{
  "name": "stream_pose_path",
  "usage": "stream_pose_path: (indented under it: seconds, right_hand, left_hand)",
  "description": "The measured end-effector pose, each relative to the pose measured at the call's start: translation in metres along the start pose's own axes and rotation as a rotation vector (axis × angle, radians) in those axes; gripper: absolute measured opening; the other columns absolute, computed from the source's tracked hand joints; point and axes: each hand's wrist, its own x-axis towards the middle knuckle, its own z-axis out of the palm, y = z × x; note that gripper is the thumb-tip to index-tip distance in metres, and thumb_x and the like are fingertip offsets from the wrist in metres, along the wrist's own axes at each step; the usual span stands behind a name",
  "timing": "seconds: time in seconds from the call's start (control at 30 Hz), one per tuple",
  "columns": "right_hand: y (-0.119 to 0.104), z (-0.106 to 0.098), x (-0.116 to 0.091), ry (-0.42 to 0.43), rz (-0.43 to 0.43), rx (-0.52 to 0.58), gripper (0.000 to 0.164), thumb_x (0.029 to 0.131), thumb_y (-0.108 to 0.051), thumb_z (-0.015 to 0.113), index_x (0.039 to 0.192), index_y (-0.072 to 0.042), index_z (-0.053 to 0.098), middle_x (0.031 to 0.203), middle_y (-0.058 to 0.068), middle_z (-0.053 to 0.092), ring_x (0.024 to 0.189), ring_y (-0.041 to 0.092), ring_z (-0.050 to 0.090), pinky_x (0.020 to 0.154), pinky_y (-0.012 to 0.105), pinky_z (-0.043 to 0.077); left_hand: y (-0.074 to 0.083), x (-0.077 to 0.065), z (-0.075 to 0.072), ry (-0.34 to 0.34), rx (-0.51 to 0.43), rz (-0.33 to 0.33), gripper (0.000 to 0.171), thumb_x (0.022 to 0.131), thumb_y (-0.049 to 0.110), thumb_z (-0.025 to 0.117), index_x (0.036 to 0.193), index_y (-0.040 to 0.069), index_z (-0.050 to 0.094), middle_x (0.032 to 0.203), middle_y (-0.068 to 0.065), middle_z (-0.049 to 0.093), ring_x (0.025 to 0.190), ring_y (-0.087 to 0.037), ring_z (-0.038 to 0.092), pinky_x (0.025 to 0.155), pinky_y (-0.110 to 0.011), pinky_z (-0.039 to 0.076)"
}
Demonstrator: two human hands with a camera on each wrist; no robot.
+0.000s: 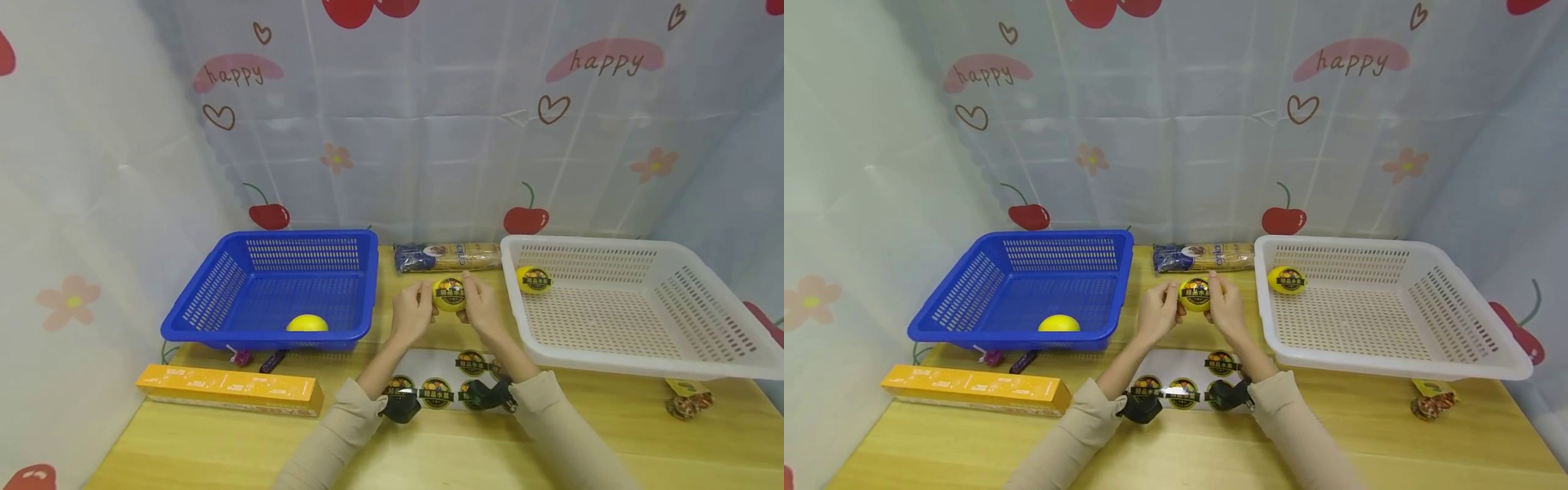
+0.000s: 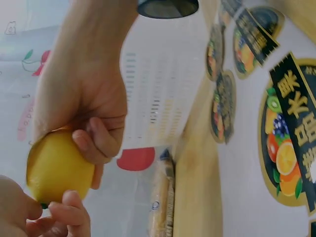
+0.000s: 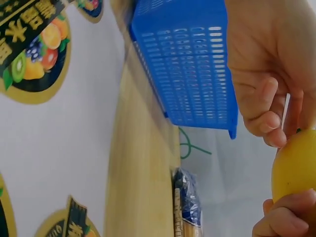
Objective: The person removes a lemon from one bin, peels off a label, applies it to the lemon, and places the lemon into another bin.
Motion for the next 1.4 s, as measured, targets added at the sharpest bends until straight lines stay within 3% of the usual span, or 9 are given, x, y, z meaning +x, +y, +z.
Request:
stream_pose_path:
  seconds: [0.2,0.27,0.5,0.67,0.8,0.93,1.23,1.4]
  right_hand:
    - [-0.007,-0.007,-0.001,-0.017,0.111,0.064,0.051,0.102,-0.040,0.028,0.087,0.002,0.054,0.057,0.002,0.053,0.042,0.008,0.047,0.044,0.020,0.045]
    - [-0.010,-0.010,-0.002,-0.026,0.120,0.069,0.054,0.102,-0.041,0.027,0.090,0.003,0.056,0.058,0.002,0.054,0.042,0.008,0.048,0.044,0.020,0.045]
    - [-0.019,-0.026,-0.007,-0.084,0.105,0.057,0.061,0.100,-0.048,0.025,0.105,0.006,0.052,0.071,0.003,0.057,0.048,0.008,0.050,0.048,0.020,0.046]
    - [-0.025,-0.042,-0.009,-0.112,0.059,0.075,0.056,0.102,-0.044,0.023,0.107,0.005,0.050,0.073,0.004,0.057,0.048,0.009,0.048,0.046,0.021,0.044]
    - [-0.027,-0.054,-0.010,-0.121,0.019,0.067,0.058,0.102,-0.043,0.022,0.112,0.007,0.049,0.072,0.004,0.057,0.049,0.008,0.048,0.046,0.022,0.044]
    - [-0.028,-0.063,-0.011,-0.128,0.000,0.052,0.059,0.102,-0.044,0.022,0.108,0.008,0.048,0.072,0.005,0.057,0.049,0.008,0.048,0.046,0.021,0.044]
    - [-0.036,-0.090,-0.012,-0.078,0.017,0.010,0.059,0.102,-0.041,0.021,0.124,0.009,0.042,0.075,0.001,0.055,0.052,0.006,0.049,0.047,0.020,0.045]
    - [-0.043,-0.118,-0.008,-0.098,0.010,0.027,0.055,0.102,-0.043,0.021,0.116,0.005,0.044,0.077,0.003,0.054,0.054,0.007,0.048,0.049,0.020,0.044]
  left_hand:
    - [0.010,-0.004,-0.007,-0.036,-0.031,-0.014,0.033,0.101,0.021,0.041,0.106,-0.003,0.063,0.073,-0.020,0.066,0.050,-0.030,0.061,0.038,-0.022,0.046]
    - [0.015,-0.005,-0.011,-0.038,-0.017,-0.007,0.033,0.101,0.022,0.041,0.107,-0.003,0.062,0.077,-0.019,0.066,0.051,-0.028,0.062,0.040,-0.024,0.048]
    - [0.025,-0.003,-0.049,-0.042,0.077,0.110,0.030,0.097,0.019,0.047,0.107,-0.005,0.061,0.079,-0.019,0.067,0.050,-0.024,0.063,0.041,-0.024,0.048]
    - [0.023,0.001,-0.080,-0.039,0.192,0.124,0.028,0.094,0.020,0.052,0.106,-0.002,0.063,0.078,-0.015,0.067,0.053,-0.022,0.062,0.041,-0.023,0.044]
    - [0.021,0.000,-0.090,-0.070,0.216,0.134,0.025,0.092,0.017,0.055,0.104,-0.002,0.064,0.081,-0.016,0.067,0.055,-0.019,0.062,0.042,-0.024,0.045]
    - [0.024,-0.002,-0.082,-0.154,0.165,0.109,0.027,0.091,0.018,0.056,0.109,-0.001,0.063,0.086,-0.015,0.067,0.054,-0.018,0.063,0.044,-0.025,0.049]
    - [0.034,0.002,-0.038,-0.264,0.122,0.077,0.029,0.092,0.020,0.056,0.116,0.003,0.060,0.091,-0.012,0.065,0.062,-0.022,0.066,0.047,-0.024,0.049]
    - [0.036,0.007,-0.015,-0.322,0.073,0.060,0.033,0.094,0.022,0.055,0.120,0.002,0.057,0.095,-0.014,0.064,0.062,-0.023,0.066,0.050,-0.025,0.050]
